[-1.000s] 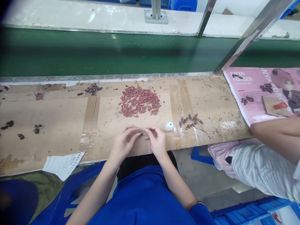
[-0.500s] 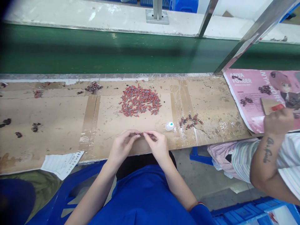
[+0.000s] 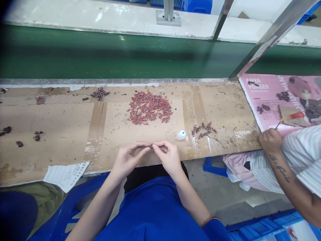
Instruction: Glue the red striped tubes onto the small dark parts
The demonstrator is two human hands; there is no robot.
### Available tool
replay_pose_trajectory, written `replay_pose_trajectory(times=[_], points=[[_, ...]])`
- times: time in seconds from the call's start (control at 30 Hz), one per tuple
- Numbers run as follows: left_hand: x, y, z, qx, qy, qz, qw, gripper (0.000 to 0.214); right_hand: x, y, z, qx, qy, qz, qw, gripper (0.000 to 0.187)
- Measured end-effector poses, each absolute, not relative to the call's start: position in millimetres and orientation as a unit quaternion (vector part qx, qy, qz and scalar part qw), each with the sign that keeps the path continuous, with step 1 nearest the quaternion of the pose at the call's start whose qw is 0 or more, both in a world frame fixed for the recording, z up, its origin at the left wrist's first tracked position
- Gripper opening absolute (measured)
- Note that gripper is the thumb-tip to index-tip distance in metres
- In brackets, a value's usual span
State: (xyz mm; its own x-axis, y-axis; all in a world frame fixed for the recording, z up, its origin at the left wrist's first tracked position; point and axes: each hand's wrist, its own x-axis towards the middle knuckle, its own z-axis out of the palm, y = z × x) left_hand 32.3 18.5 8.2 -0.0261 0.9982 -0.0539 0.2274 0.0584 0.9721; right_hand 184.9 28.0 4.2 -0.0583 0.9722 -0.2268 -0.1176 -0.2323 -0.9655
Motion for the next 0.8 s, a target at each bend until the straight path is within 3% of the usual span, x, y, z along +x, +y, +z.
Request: replay_pose_trajectory(times=[0.2,0.63,0.8], points=[[34.2,17.3,10.1,0.488,0.568,0.445,0.492,0.021,183.7,25.6,6.8,-0.495,-0.446,0.578,0.471,0.016],[41.1,12.3,13.5,0.497,0.580,0.433,0.479,0.014,189.6,29.9,4.5,-0.475,-0.425,0.613,0.468,0.019],[49.9,13.8,15.7,0.506,0.576,0.424,0.482,0.013,192.6,24.8,3.4,-0.516,-0.453,0.554,0.471,0.021]])
